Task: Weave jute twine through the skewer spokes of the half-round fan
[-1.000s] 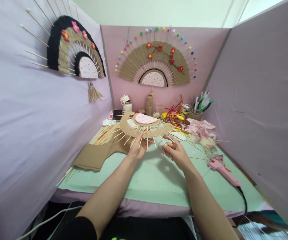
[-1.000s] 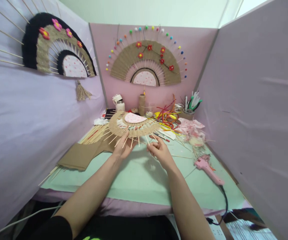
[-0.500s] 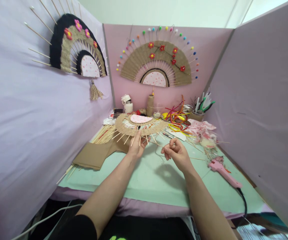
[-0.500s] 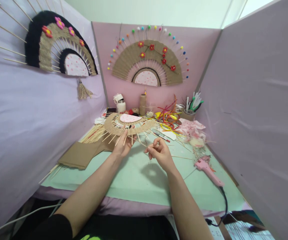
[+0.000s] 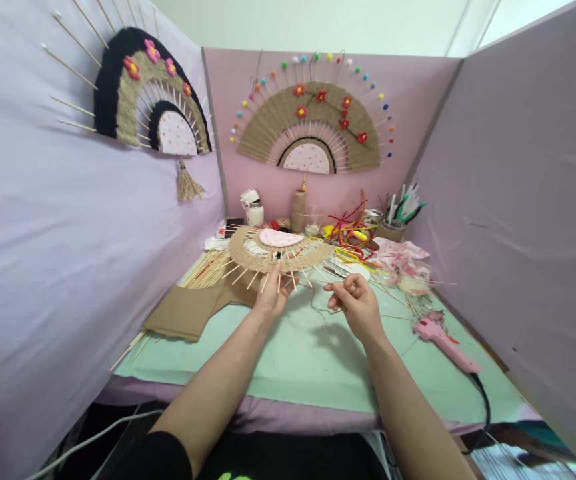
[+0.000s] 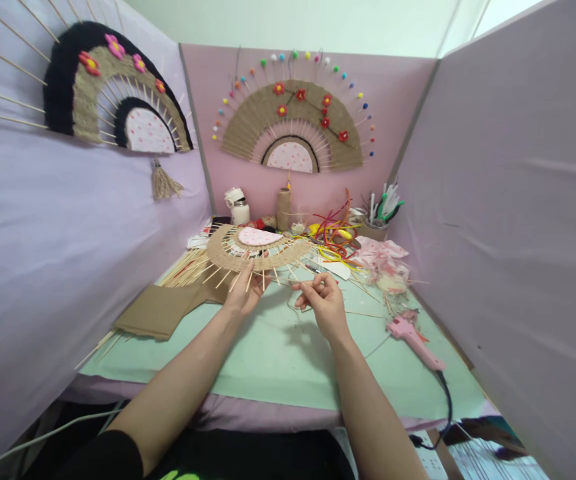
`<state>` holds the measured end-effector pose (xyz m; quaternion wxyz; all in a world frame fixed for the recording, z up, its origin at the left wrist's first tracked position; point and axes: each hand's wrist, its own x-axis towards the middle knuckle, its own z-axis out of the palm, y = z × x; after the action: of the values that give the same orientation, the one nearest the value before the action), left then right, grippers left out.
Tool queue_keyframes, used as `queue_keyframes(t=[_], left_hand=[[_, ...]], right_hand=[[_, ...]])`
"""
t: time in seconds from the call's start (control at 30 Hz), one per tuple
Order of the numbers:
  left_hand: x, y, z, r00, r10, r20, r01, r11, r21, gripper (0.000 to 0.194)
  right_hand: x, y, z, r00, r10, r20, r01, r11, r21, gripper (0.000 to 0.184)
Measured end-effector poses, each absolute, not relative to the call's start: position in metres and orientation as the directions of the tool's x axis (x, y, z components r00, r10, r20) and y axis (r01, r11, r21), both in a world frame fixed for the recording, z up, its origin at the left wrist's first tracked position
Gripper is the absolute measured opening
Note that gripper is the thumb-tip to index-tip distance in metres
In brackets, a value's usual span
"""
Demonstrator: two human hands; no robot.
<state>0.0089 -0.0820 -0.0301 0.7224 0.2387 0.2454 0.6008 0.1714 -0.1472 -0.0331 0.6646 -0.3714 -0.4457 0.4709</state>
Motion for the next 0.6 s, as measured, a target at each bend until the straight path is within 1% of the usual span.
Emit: queue_keyframes(t=[0.17, 0.27, 0.47, 0.6], left_hand=[[0.0088, -0.0838, -0.0282, 0.227, 0.973, -0.049, -0.76, 0.209, 0.615, 0.039], [0.0093, -0.0851, -0.027, 0.258, 0.966, -0.027, -0.762, 0.221, 0.609, 0.036], [0.0078, -0.0839, -0.0269, 0.233, 0.973, 0.011, -0.786, 0.182, 0.59, 0.044], [0.006, -0.0824, -0.0274, 0.219, 0.976, -0.002, -0.801, 0.181, 0.57, 0.046]], right_hand=[[0.174, -0.1412, -0.0373, 0.187, 0.964, 0.191, -0.285, 0.239, -0.928, 0.036], [0.176, -0.1392, -0.0384, 0.179, 0.969, 0.169, -0.308, 0.218, -0.926, 0.034], [0.1786, -0.1442, -0.0345, 0.159, 0.952, 0.263, -0.333, 0.302, -0.893, 0.022], [0.1795, -0.1453, -0.0358, 0.171, 0.944, 0.282, -0.312, 0.323, -0.894, 0.023]])
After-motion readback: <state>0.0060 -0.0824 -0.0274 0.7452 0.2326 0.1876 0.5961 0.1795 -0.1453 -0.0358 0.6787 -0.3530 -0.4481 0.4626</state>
